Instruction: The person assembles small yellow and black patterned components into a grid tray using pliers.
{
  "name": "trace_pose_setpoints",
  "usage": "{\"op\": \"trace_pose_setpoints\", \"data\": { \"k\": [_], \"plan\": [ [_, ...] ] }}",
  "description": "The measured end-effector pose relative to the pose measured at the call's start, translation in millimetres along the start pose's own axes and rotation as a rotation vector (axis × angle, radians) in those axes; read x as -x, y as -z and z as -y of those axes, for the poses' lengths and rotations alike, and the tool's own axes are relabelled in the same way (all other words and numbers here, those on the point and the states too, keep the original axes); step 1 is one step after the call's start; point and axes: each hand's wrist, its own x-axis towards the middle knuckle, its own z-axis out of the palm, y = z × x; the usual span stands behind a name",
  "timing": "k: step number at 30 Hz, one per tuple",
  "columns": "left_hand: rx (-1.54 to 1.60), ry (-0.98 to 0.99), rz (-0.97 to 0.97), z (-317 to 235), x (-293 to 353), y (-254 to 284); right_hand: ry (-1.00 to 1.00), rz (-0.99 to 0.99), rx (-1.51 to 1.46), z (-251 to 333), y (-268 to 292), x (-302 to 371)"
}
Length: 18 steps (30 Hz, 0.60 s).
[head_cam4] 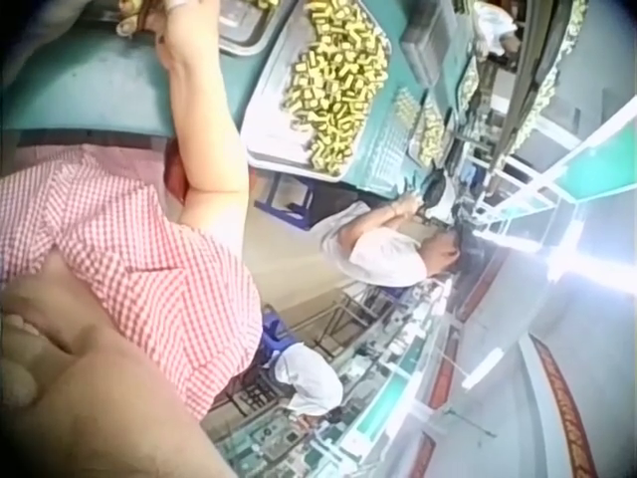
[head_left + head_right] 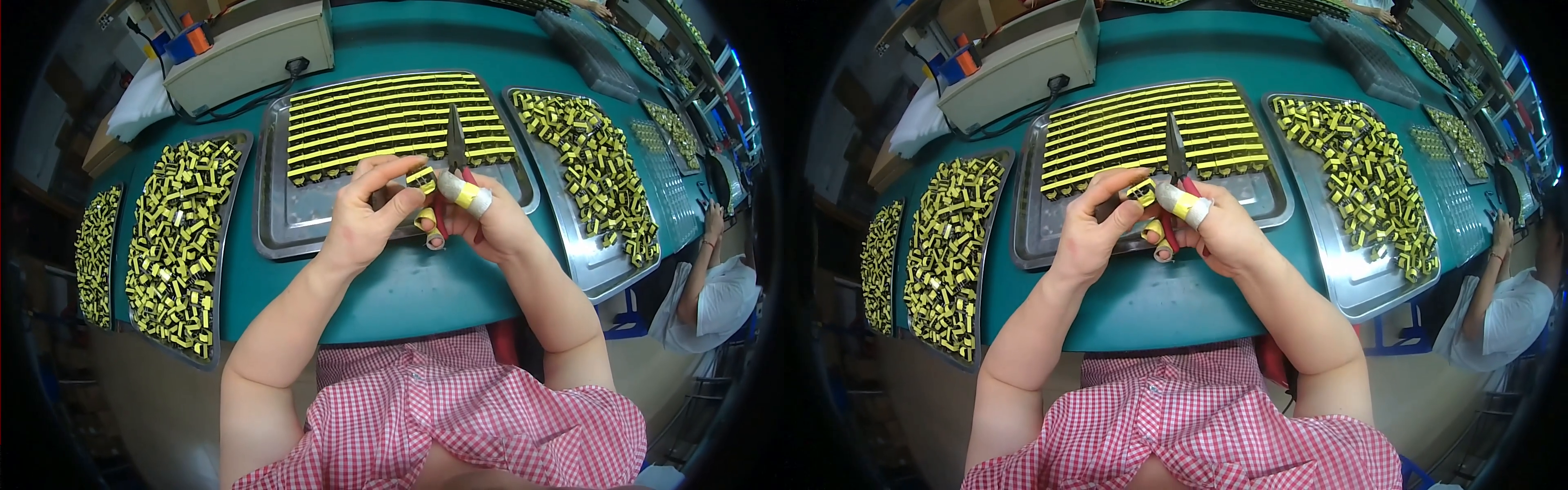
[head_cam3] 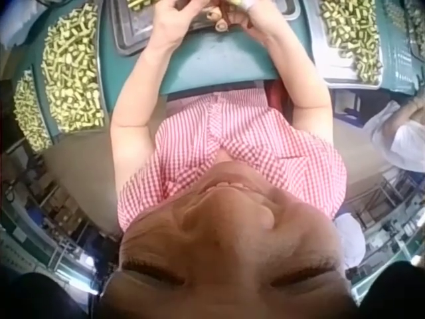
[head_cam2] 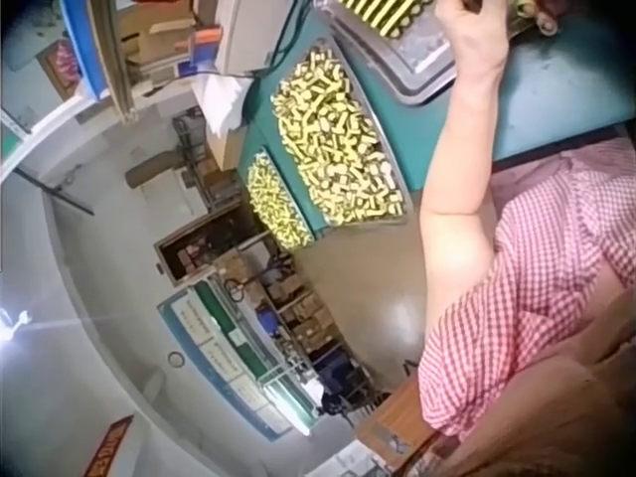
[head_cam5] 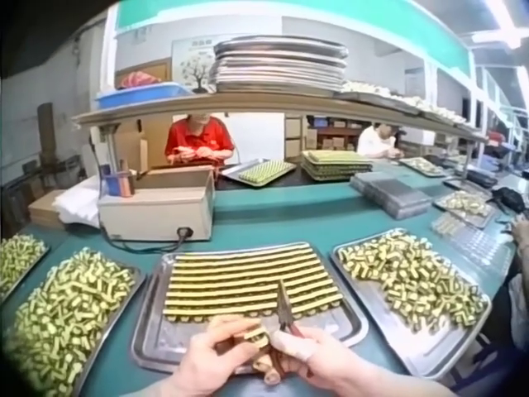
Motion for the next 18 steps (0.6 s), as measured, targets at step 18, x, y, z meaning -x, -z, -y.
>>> {"op": "trace_pose_setpoints", "data": {
  "k": [18],
  "plan": [
    [0.225,0.145,-0.054,-1.9,-3.6,6.1,0.233,-0.172,0.371,-2.6,2.7,-1.8]
  ]
}}
